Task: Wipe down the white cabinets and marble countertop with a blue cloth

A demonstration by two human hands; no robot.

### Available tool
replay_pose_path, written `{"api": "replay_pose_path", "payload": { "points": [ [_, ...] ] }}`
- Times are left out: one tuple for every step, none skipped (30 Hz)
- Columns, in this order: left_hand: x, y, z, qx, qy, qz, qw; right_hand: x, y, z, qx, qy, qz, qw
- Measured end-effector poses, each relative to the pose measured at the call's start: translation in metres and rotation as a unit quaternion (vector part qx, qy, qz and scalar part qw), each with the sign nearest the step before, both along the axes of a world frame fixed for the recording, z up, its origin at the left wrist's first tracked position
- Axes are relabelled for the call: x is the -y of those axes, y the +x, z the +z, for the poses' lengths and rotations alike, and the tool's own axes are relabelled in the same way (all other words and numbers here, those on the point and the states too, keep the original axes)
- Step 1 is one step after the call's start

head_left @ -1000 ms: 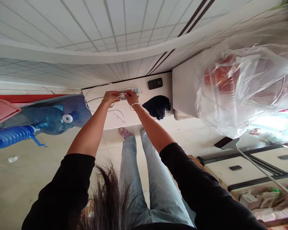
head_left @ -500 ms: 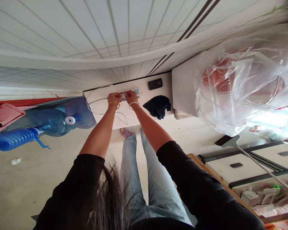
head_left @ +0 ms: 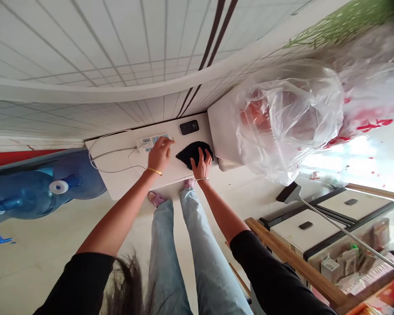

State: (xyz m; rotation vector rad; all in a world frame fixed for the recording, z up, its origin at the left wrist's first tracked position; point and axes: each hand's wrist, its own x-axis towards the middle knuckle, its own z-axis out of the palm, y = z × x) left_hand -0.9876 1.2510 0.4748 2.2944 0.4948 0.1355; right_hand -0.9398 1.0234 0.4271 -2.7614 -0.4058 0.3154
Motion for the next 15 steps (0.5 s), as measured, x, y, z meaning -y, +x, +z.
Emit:
{"api": "replay_pose_path", "payload": {
  "points": [
    [0.016,0.019,-0.008,-0.023,0.006,-0.042,0.999,0.009,0.002,-0.005,-0.010,-0.030,0.002,0.999],
    [0.029,0.040,-0.017,-0.049,0.015,-0.066,0.997,0.013,0.004,-0.011,-0.021,-0.055,0.011,0.998],
    [0.039,0.061,-0.027,-0.074,0.023,-0.077,0.994,0.013,0.006,-0.019,-0.029,-0.075,0.019,0.997],
    [0.046,0.080,-0.037,-0.097,0.031,-0.079,0.992,0.010,0.008,-0.027,-0.033,-0.088,0.025,0.995],
    [0.051,0.098,-0.047,-0.119,0.037,-0.078,0.989,0.005,0.009,-0.035,-0.031,-0.097,0.024,0.994],
    [0.054,0.112,-0.056,-0.135,0.042,-0.075,0.987,0.000,0.009,-0.043,-0.026,-0.103,0.018,0.994],
    [0.055,0.124,-0.064,-0.145,0.045,-0.073,0.986,-0.003,0.007,-0.049,-0.018,-0.106,0.010,0.994],
    [0.056,0.131,-0.070,-0.149,0.046,-0.068,0.985,-0.004,0.004,-0.054,-0.011,-0.105,0.003,0.994],
    [0.057,0.136,-0.074,-0.150,0.045,-0.058,0.986,-0.001,0.000,-0.058,-0.007,-0.102,0.001,0.995],
    [0.058,0.137,-0.077,-0.148,0.041,-0.043,0.987,0.004,-0.004,-0.059,-0.007,-0.096,0.005,0.995],
    [0.059,0.135,-0.077,-0.145,0.030,-0.025,0.989,0.012,-0.010,-0.059,-0.010,-0.089,0.014,0.996],
    [0.061,0.131,-0.076,-0.142,0.011,-0.003,0.990,0.021,-0.016,-0.058,-0.017,-0.083,0.025,0.996],
    [0.063,0.125,-0.073,-0.138,-0.015,0.024,0.990,0.030,-0.021,-0.056,-0.023,-0.078,0.036,0.996],
    [0.066,0.116,-0.069,-0.134,-0.048,0.055,0.988,0.039,-0.025,-0.053,-0.030,-0.077,0.043,0.996],
    [0.069,0.104,-0.065,-0.131,-0.088,0.088,0.983,0.045,-0.028,-0.051,-0.035,-0.078,0.048,0.995]
  ]
}}
